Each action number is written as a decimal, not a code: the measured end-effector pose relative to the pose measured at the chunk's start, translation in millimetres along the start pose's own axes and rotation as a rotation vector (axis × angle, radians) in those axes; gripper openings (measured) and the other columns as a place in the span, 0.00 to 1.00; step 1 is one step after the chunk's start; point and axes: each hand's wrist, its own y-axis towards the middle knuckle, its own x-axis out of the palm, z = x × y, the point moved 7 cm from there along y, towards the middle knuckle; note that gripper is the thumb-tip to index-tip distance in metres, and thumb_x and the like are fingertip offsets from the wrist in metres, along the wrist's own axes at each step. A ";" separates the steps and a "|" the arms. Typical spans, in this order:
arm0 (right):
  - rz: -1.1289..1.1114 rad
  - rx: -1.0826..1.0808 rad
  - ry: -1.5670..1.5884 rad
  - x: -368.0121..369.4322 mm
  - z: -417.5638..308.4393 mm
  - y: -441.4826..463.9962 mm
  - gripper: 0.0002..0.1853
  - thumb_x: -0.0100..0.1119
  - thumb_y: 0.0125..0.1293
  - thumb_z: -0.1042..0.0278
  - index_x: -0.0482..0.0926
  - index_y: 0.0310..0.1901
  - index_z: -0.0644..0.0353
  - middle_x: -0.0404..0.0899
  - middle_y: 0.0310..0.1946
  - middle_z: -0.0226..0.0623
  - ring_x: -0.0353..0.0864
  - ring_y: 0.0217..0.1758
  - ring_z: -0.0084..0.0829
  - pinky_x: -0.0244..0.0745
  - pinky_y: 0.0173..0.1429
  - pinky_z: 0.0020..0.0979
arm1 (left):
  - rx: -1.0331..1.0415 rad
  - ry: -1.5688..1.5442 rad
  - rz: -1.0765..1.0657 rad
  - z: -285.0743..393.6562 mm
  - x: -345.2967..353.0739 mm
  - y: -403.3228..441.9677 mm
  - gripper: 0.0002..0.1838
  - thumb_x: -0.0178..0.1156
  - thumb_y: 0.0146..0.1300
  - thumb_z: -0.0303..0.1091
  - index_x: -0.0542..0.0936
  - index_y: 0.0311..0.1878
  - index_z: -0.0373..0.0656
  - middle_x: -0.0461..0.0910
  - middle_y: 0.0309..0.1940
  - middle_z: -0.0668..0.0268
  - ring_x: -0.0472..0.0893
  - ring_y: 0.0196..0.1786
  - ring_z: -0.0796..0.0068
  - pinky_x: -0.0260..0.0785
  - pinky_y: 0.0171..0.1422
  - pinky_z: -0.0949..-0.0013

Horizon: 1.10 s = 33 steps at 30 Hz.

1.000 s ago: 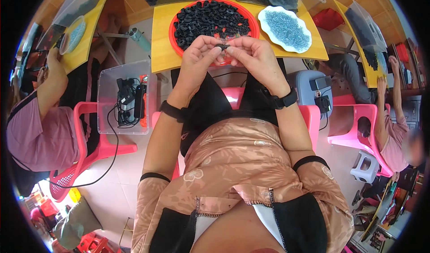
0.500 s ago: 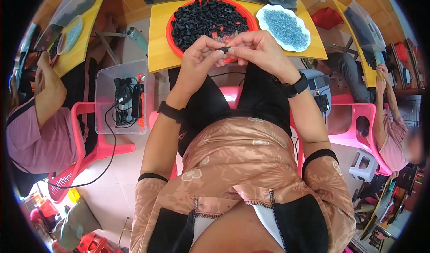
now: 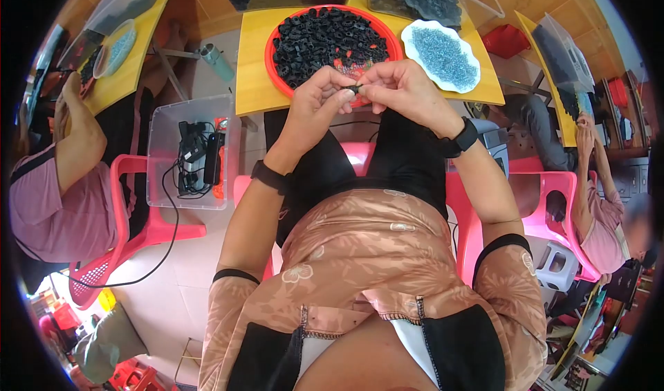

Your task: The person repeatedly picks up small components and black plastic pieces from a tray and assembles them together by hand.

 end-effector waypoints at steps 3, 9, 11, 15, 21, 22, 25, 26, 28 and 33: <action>-0.026 0.019 0.046 2.5 2.4 1.2 0.07 0.59 0.59 0.71 0.80 0.34 0.67 0.80 0.26 0.30 0.78 0.24 0.16 0.73 0.30 0.18 | 0.022 0.039 0.009 0.7 0.3 -1.1 0.04 0.54 0.65 0.24 0.73 0.42 0.38 0.78 0.32 0.69 0.75 0.33 0.85 0.69 0.39 0.79; -0.020 0.041 0.067 7.5 9.7 3.2 0.07 0.59 0.61 0.70 0.79 0.34 0.66 0.81 0.27 0.31 0.79 0.25 0.17 0.73 0.30 0.17 | 0.057 0.059 0.063 -2.2 -1.0 -2.5 0.06 0.55 0.65 0.25 0.74 0.44 0.38 0.77 0.32 0.69 0.76 0.33 0.85 0.68 0.38 0.80; -0.021 0.042 0.114 4.9 9.7 0.9 0.07 0.60 0.61 0.70 0.79 0.34 0.66 0.82 0.28 0.32 0.80 0.25 0.17 0.74 0.31 0.16 | 0.062 0.038 0.075 0.2 2.1 -3.2 0.06 0.55 0.65 0.25 0.74 0.45 0.38 0.78 0.32 0.69 0.76 0.33 0.84 0.68 0.39 0.80; -0.156 0.183 0.268 -6.2 8.2 -3.8 0.07 0.64 0.61 0.70 0.81 0.37 0.64 0.83 0.29 0.33 0.80 0.26 0.17 0.76 0.33 0.16 | 0.045 -0.066 0.017 3.7 10.8 -3.9 0.07 0.55 0.65 0.25 0.74 0.45 0.38 0.78 0.33 0.67 0.77 0.34 0.83 0.69 0.39 0.79; -0.165 0.194 0.367 -3.0 16.3 -0.7 0.07 0.67 0.58 0.70 0.82 0.36 0.63 0.83 0.29 0.32 0.79 0.26 0.16 0.76 0.33 0.15 | 0.058 -0.121 -0.018 6.2 9.2 -7.8 0.07 0.54 0.66 0.24 0.74 0.46 0.37 0.80 0.34 0.65 0.78 0.34 0.81 0.71 0.39 0.78; -0.150 0.190 0.334 -0.9 18.8 0.3 0.07 0.67 0.58 0.70 0.82 0.35 0.63 0.82 0.28 0.32 0.79 0.26 0.16 0.76 0.33 0.15 | 0.061 -0.078 -0.018 7.1 10.2 -8.7 0.07 0.55 0.66 0.24 0.74 0.46 0.37 0.80 0.34 0.64 0.78 0.34 0.81 0.71 0.39 0.79; -0.106 0.186 0.281 0.7 22.9 -0.2 0.07 0.68 0.57 0.70 0.82 0.34 0.63 0.82 0.27 0.31 0.78 0.25 0.16 0.74 0.31 0.16 | 0.048 -0.025 -0.021 4.7 10.0 -8.3 0.08 0.55 0.65 0.24 0.73 0.47 0.36 0.80 0.35 0.64 0.79 0.34 0.81 0.71 0.39 0.79; -0.096 0.200 0.296 0.7 23.4 -2.3 0.07 0.68 0.57 0.70 0.82 0.34 0.63 0.82 0.27 0.31 0.78 0.24 0.16 0.74 0.31 0.16 | 0.040 -0.037 -0.029 3.1 11.4 -8.0 0.08 0.55 0.65 0.23 0.73 0.47 0.36 0.80 0.35 0.64 0.79 0.34 0.81 0.71 0.39 0.79; -0.105 0.193 0.322 -1.7 20.9 -8.2 0.07 0.68 0.57 0.70 0.82 0.34 0.63 0.82 0.26 0.30 0.78 0.24 0.15 0.73 0.29 0.16 | 0.035 -0.049 -0.060 0.9 17.2 -8.3 0.08 0.54 0.66 0.24 0.73 0.47 0.36 0.80 0.36 0.64 0.78 0.35 0.81 0.71 0.40 0.78; -0.115 0.205 0.222 -14.6 13.6 -14.8 0.08 0.66 0.59 0.68 0.82 0.34 0.63 0.81 0.26 0.30 0.76 0.23 0.14 0.72 0.29 0.15 | 0.007 -0.123 -0.061 -4.7 28.9 -6.5 0.10 0.54 0.66 0.25 0.70 0.49 0.37 0.79 0.37 0.63 0.78 0.36 0.81 0.71 0.41 0.78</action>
